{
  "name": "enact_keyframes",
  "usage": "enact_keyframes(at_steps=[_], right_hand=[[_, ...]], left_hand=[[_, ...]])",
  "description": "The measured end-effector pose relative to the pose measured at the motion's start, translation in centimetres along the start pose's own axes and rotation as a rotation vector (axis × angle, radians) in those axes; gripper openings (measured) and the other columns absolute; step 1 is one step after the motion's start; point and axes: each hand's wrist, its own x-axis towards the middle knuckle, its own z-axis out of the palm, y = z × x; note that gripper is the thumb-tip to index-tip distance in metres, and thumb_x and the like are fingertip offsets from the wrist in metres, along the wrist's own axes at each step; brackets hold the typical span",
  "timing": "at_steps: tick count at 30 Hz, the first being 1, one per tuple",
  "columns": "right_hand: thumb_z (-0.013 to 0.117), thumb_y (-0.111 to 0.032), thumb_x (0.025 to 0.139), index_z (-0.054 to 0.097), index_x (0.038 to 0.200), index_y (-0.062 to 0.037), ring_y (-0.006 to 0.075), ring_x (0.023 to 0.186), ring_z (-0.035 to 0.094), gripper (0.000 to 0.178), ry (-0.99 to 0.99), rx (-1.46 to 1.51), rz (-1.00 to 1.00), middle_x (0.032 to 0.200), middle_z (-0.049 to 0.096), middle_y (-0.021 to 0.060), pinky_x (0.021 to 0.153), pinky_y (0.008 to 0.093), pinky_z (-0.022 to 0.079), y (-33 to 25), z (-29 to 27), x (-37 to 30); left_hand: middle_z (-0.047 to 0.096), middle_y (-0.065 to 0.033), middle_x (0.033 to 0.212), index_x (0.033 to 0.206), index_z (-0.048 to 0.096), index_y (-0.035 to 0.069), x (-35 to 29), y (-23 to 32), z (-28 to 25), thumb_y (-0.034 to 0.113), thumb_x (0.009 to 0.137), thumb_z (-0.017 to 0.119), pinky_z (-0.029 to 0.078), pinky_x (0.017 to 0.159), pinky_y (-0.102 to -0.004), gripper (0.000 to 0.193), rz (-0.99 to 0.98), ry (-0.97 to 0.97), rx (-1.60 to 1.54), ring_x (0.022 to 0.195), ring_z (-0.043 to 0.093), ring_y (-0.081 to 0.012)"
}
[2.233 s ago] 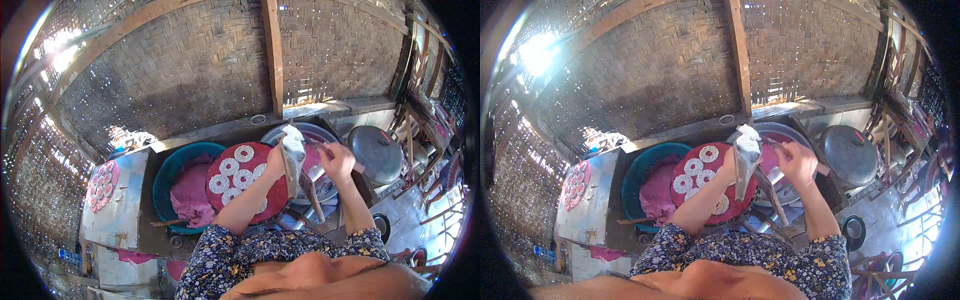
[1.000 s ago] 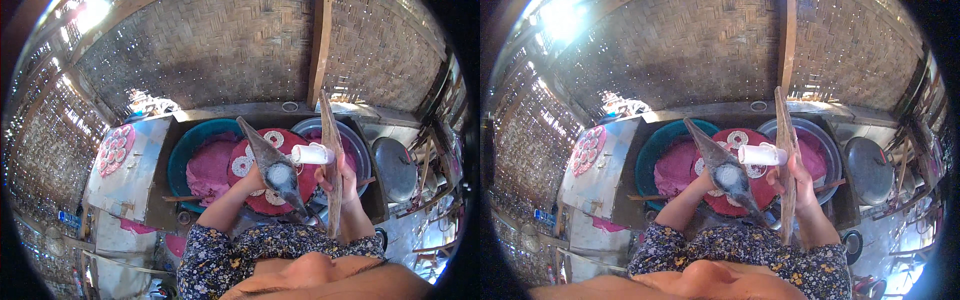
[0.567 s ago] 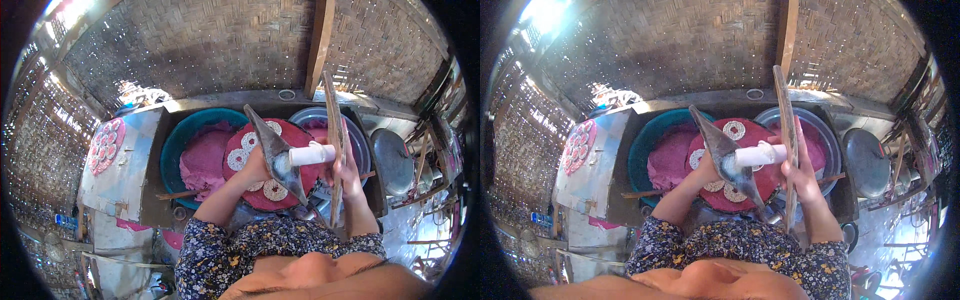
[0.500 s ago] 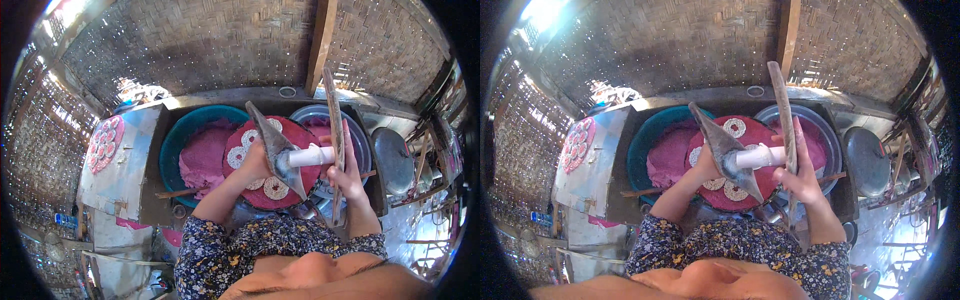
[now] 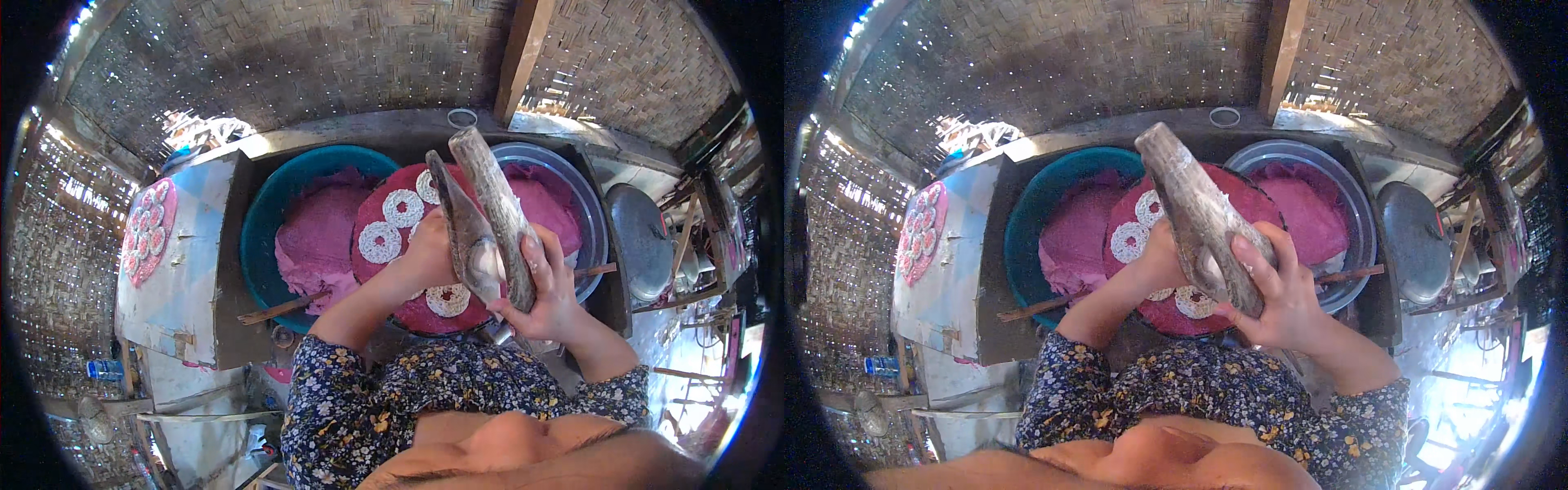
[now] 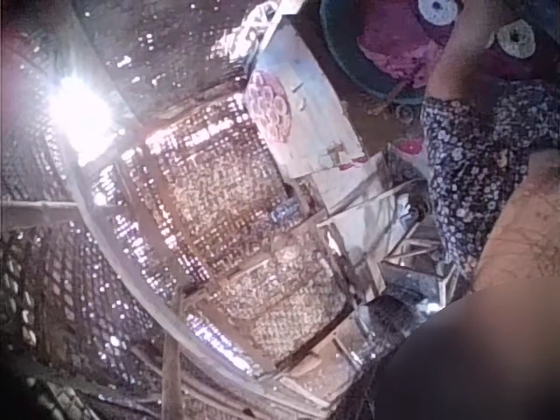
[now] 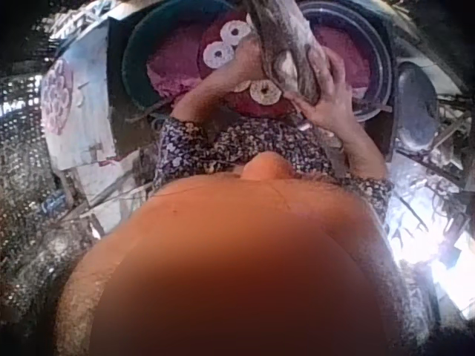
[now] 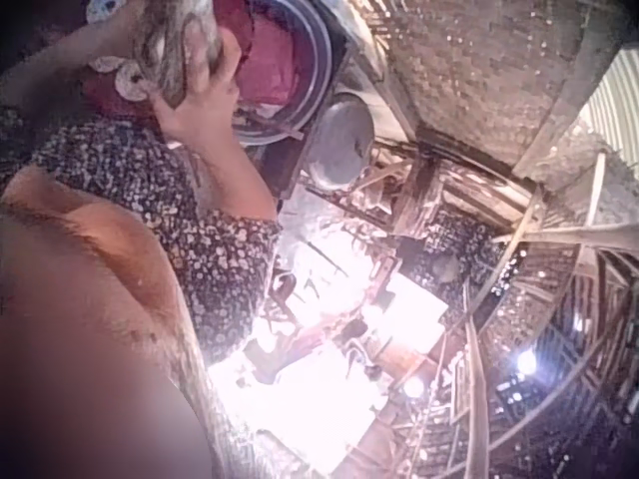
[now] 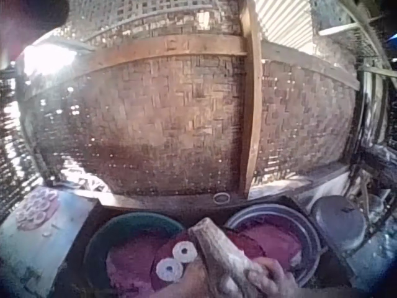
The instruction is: The person uses a wooden mold and a white cylindrical tool to scoop pink dough and press it into circular shapes on a red mat. They repeatedly fill the mold, press the dough, and release the formed doughnuts onto the mat, arranging them in rows.
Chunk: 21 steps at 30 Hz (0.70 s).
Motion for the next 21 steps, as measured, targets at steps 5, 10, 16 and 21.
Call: enact_keyframes(at_steps=[5, 10, 16, 21], right_hand=[[0.078, -0.043, 0.054, 0.027, 0.135, -0.0086, 0.0341, 0.11, 0.045, 0.102, -0.015, 0.605, 0.179, 0.131, 0.03, 0.0191, 0.089, 0.0418, 0.041, 4.1, 0.6, 3.2], [0.081, -0.045, 0.045, 0.024, 0.135, -0.0024, 0.0308, 0.117, 0.04, 0.114, -0.506, 1.293, 0.844, 0.133, 0.031, 0.0182, 0.097, 0.0395, 0.033, 11.3, -1.9, -3.2], [0.079, -0.046, 0.047, 0.024, 0.134, -0.0024, 0.0317, 0.111, 0.044, 0.112, -0.553, 1.49, 0.851, 0.131, 0.034, 0.0187, 0.093, 0.041, 0.036, 9.2, -3.2, -4.5], [0.077, -0.047, 0.049, 0.024, 0.134, -0.0024, 0.0324, 0.107, 0.047, 0.109, -0.598, 1.554, 0.895, 0.128, 0.036, 0.0192, 0.089, 0.0422, 0.039, 8.8, -3.3, -3.9]], left_hand=[[0.06, -0.0075, 0.08, 0.085, 0.061, 0.01, 0.9, -3.8, 1.9, 0.027, 0.053, 0.076, 0.048, 0.069, -0.0375, 0.039, -0.077, 0.185, -0.065, 0.077, 0.059, -0.0268], [0.055, -0.0109, 0.104, 0.109, 0.054, 0.01, 4.5, -3.5, 0.7, 0.027, 0.055, 0.076, 0.042, 0.085, -0.0373, 0.06, -0.047, 0.089, -0.297, 0.096, 0.054, -0.0287], [0.024, -0.0141, 0.14, 0.14, 0.014, 0.017, 10.0, -2.4, -5.5, -0.002, 0.057, 0.065, 0.025, 0.103, -0.0437, 0.1, 0.158, -0.067, -1.983, 0.125, 0.033, -0.031], [0.035, -0.0114, 0.132, 0.138, 0.015, 0.017, 12.1, -0.1, -4.5, -0.014, 0.046, 0.073, 0.033, 0.093, -0.0364, 0.114, 0.761, -0.159, -1.753, 0.119, 0.038, -0.0246]])
